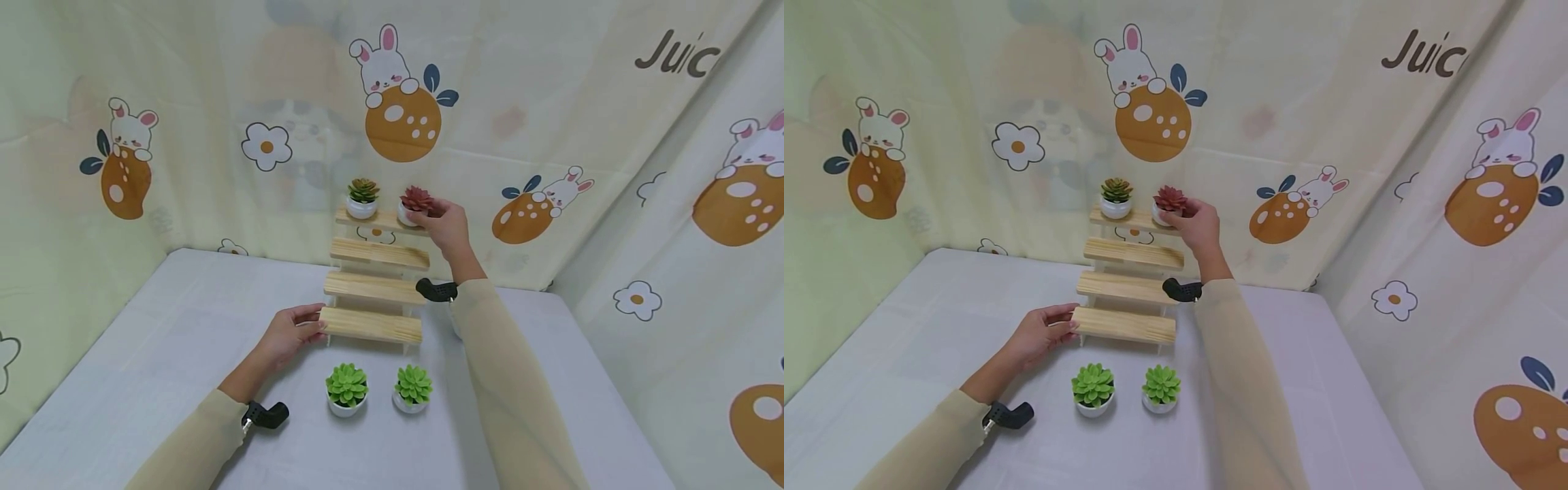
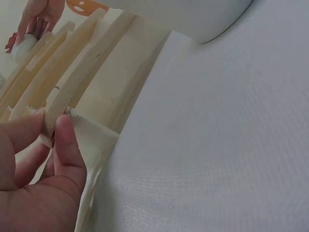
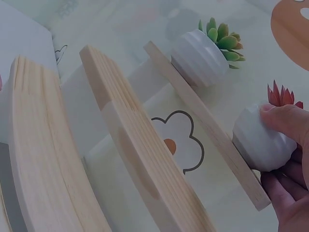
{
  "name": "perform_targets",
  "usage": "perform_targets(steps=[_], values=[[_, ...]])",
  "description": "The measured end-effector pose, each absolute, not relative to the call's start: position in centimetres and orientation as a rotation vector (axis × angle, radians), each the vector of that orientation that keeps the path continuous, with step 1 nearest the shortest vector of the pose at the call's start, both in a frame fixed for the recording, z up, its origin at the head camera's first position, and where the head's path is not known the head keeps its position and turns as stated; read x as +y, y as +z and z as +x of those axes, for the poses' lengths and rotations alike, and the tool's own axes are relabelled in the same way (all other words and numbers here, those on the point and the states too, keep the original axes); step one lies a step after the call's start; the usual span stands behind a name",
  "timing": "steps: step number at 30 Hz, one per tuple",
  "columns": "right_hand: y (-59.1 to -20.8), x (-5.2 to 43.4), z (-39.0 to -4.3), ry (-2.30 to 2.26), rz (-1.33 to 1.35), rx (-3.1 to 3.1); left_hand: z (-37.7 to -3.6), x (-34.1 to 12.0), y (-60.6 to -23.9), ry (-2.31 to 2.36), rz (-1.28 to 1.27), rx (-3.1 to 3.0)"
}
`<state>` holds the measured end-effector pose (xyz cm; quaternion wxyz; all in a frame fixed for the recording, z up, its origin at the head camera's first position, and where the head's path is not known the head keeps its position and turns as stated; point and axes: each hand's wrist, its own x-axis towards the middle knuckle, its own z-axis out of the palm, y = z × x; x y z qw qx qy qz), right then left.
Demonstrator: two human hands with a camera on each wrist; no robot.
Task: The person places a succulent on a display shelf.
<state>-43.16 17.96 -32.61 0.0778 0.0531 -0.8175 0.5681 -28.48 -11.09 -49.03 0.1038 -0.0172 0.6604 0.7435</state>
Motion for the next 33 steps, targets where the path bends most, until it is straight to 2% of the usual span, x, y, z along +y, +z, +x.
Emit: perform_targets(steps=[23, 33], values=[[-32.7, 18.4, -42.3, 1.683, 0.163, -2.446, -28.5, -11.1, -48.9, 2.181, -0.05, 1.961], [-32.7, 18.2, -40.7, 1.722, 0.132, -2.372, -28.5, -11.2, -49.0, 2.185, -0.052, 1.952]])
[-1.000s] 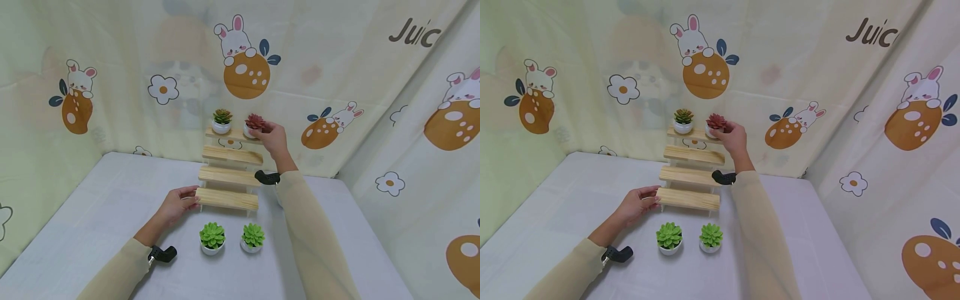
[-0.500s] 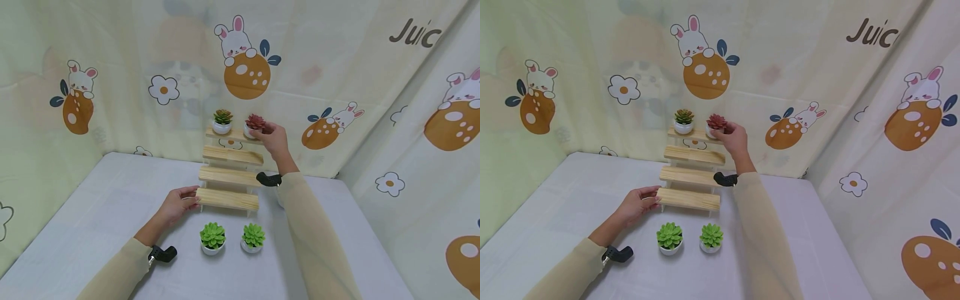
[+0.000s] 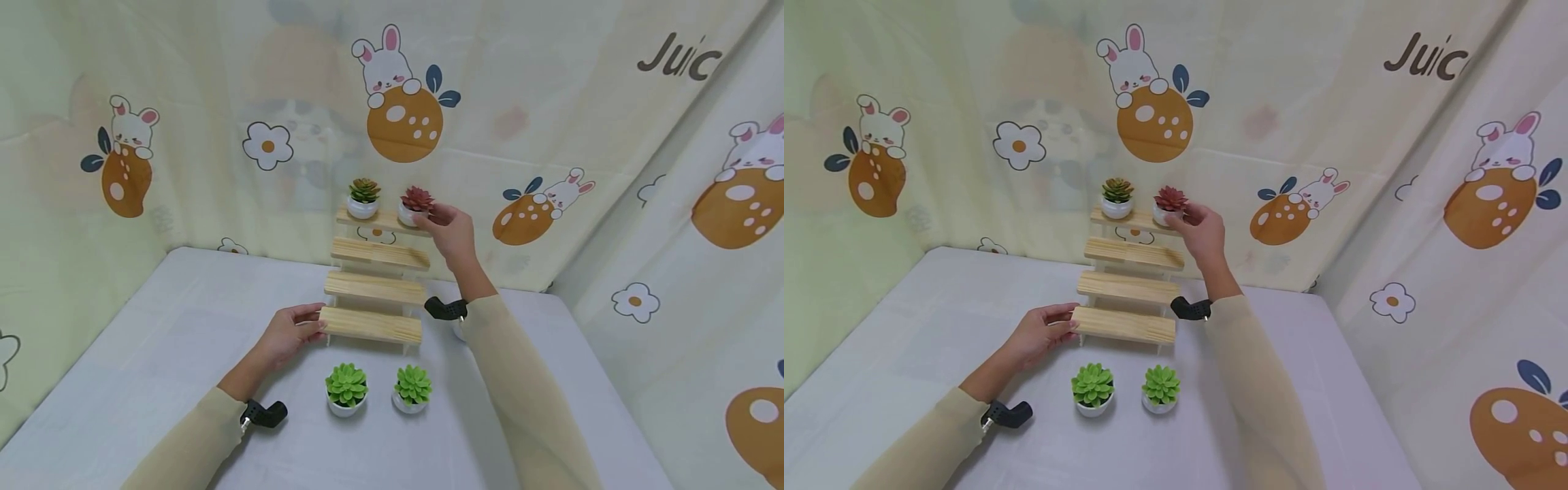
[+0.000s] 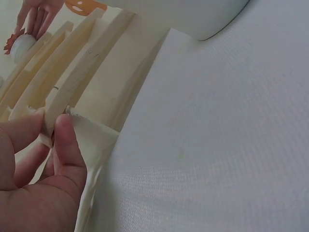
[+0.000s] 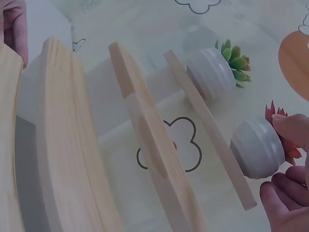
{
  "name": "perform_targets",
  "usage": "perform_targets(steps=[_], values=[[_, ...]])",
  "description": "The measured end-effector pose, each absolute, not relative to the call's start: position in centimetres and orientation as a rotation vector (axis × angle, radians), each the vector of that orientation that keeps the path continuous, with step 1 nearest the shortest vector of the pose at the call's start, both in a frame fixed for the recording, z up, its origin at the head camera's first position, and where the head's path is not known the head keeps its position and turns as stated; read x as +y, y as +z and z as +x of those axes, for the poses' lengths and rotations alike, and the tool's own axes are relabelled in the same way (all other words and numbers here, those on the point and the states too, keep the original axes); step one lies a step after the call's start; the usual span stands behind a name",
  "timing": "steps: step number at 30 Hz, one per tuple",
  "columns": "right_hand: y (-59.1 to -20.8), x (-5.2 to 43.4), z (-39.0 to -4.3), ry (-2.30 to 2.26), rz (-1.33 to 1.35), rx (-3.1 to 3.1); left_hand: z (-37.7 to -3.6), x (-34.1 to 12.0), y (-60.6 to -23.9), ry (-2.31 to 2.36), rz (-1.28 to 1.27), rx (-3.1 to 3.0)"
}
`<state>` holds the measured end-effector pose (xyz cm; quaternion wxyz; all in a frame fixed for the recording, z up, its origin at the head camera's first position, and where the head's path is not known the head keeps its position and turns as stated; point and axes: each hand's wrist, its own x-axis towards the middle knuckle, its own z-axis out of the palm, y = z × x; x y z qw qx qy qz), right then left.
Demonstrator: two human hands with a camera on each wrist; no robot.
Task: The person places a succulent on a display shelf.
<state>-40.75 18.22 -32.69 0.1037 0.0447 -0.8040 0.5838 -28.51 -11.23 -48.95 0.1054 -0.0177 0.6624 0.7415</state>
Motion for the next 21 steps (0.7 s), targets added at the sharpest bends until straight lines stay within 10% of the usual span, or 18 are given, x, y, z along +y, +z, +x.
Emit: perform_targets(steps=[21], values=[[-36.2, 21.1, -35.1, 1.817, 0.093, -2.238, -28.5, -11.3, -49.0, 2.221, 0.059, 1.941]])
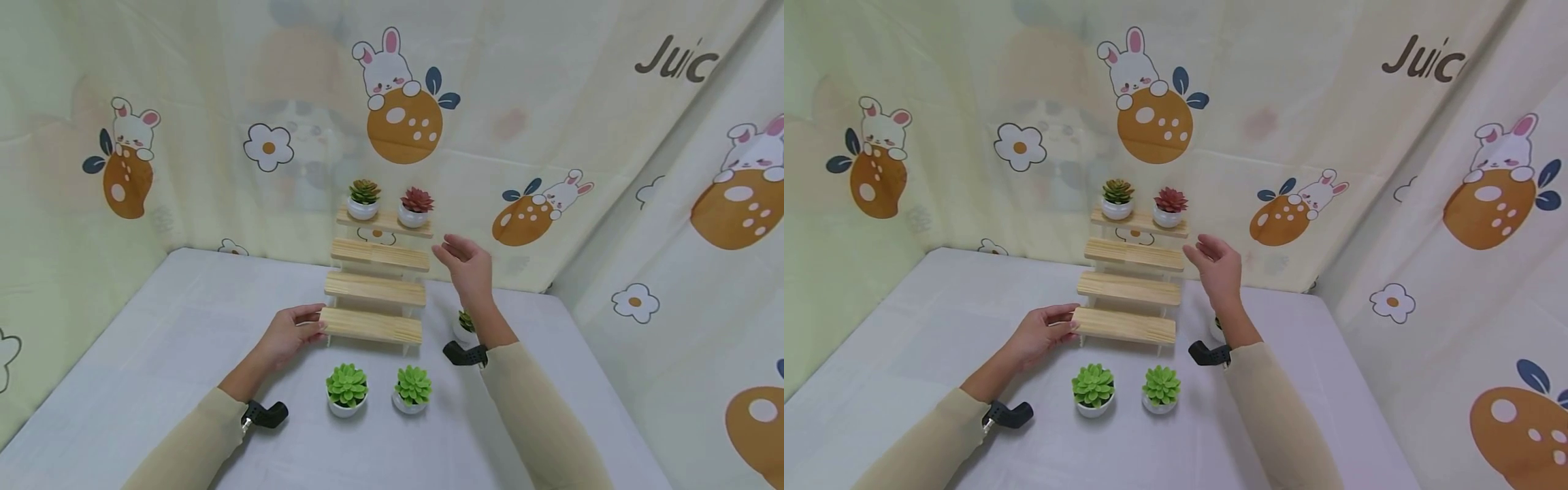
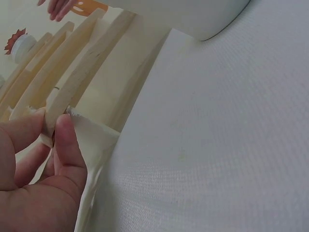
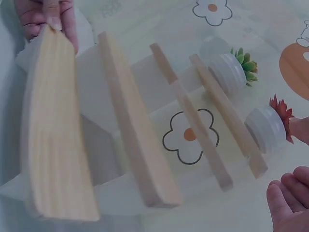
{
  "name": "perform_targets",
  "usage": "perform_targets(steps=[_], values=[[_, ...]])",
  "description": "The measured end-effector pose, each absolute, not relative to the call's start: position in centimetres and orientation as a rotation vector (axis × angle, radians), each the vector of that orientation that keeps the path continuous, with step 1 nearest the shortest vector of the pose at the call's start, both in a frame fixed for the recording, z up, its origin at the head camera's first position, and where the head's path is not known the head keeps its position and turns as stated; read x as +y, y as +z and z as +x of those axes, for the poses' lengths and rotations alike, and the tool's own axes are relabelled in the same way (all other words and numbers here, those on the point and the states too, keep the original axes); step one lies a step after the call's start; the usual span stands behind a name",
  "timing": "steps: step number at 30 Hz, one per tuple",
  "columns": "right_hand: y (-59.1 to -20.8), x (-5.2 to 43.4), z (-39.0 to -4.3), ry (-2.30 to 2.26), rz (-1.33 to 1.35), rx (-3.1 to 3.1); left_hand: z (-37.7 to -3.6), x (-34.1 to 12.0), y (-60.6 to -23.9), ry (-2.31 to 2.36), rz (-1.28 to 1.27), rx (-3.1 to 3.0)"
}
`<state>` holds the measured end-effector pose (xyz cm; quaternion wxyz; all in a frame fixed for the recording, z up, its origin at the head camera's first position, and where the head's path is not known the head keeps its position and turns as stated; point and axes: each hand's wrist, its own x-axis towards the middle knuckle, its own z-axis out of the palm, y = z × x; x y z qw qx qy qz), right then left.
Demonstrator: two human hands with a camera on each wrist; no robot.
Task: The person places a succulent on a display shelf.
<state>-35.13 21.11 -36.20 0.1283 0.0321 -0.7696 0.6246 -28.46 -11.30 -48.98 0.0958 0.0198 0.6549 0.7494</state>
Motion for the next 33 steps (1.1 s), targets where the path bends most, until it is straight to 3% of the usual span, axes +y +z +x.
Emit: perform_targets(steps=[10, 33], values=[[-39.7, 23.1, -32.0, 1.785, 0.105, -2.164, -28.2, -11.3, -48.8, 2.197, 0.006, 1.957], [-46.9, 28.5, -27.4, 1.759, -0.209, -2.001, -28.6, -11.2, -49.3, 2.186, -0.023, 1.97]])
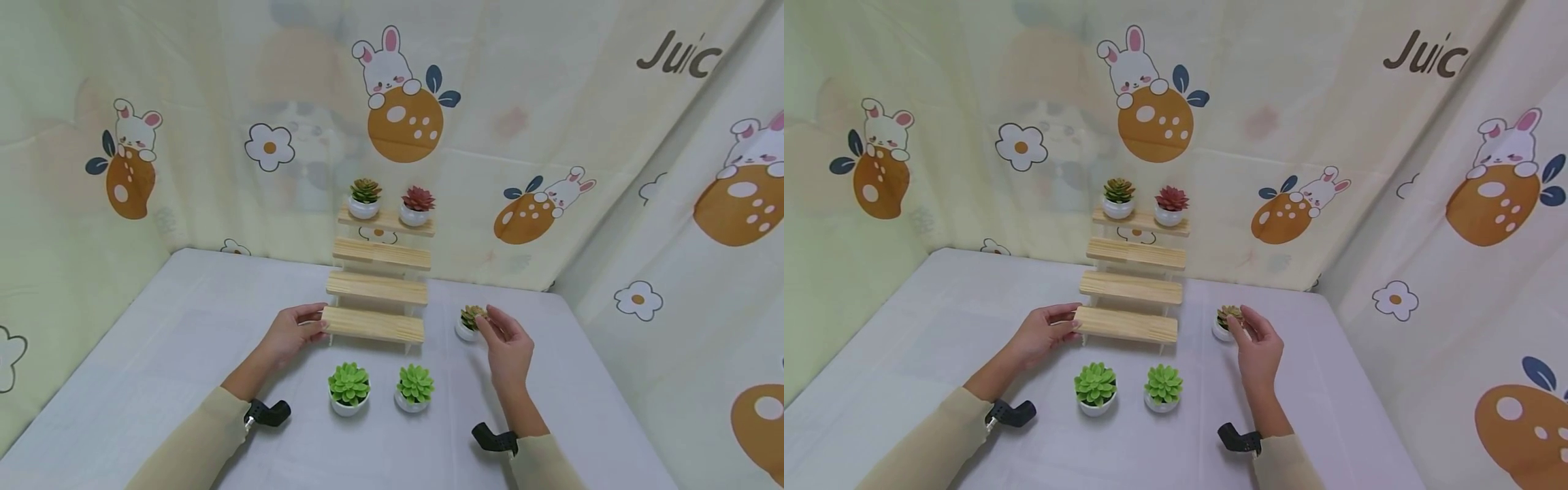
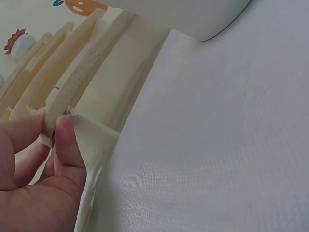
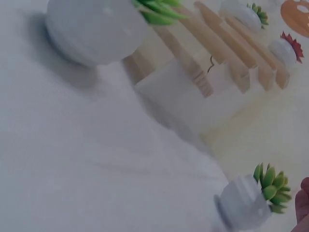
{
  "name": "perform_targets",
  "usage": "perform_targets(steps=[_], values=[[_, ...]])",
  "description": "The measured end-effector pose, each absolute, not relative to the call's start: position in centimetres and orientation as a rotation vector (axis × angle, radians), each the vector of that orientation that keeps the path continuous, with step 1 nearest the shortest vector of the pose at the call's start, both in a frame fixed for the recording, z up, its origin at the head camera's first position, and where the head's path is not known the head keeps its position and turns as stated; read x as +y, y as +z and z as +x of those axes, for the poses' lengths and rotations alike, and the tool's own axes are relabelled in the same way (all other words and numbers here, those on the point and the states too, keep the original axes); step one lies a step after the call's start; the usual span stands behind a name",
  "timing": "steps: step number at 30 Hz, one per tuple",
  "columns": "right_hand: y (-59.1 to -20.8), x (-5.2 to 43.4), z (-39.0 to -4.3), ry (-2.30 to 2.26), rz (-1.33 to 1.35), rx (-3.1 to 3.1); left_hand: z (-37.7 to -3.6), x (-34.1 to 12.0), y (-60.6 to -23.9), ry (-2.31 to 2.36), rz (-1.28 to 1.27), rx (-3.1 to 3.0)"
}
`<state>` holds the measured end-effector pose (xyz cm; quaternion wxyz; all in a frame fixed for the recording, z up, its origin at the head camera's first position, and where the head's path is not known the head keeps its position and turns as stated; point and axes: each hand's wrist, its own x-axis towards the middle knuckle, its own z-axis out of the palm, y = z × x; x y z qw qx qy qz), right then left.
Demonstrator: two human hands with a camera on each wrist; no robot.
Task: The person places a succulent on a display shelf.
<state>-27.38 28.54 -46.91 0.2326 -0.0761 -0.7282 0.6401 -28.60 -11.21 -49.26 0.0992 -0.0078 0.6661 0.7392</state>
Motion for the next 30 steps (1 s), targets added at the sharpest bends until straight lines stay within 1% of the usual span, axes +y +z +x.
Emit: perform_targets(steps=[7, 17, 30], values=[[-48.1, 29.3, -27.0, 1.697, -0.293, -2.092, -28.7, -11.1, -49.3, 2.188, -0.03, 1.964], [-48.7, 29.8, -28.2, 1.719, -0.356, -2.258, -28.6, -11.2, -49.4, 2.197, -0.029, 1.954], [-49.2, 30.1, -29.4, 1.775, -0.336, -2.357, -28.4, -11.2, -49.1, 2.192, -0.043, 1.958]])
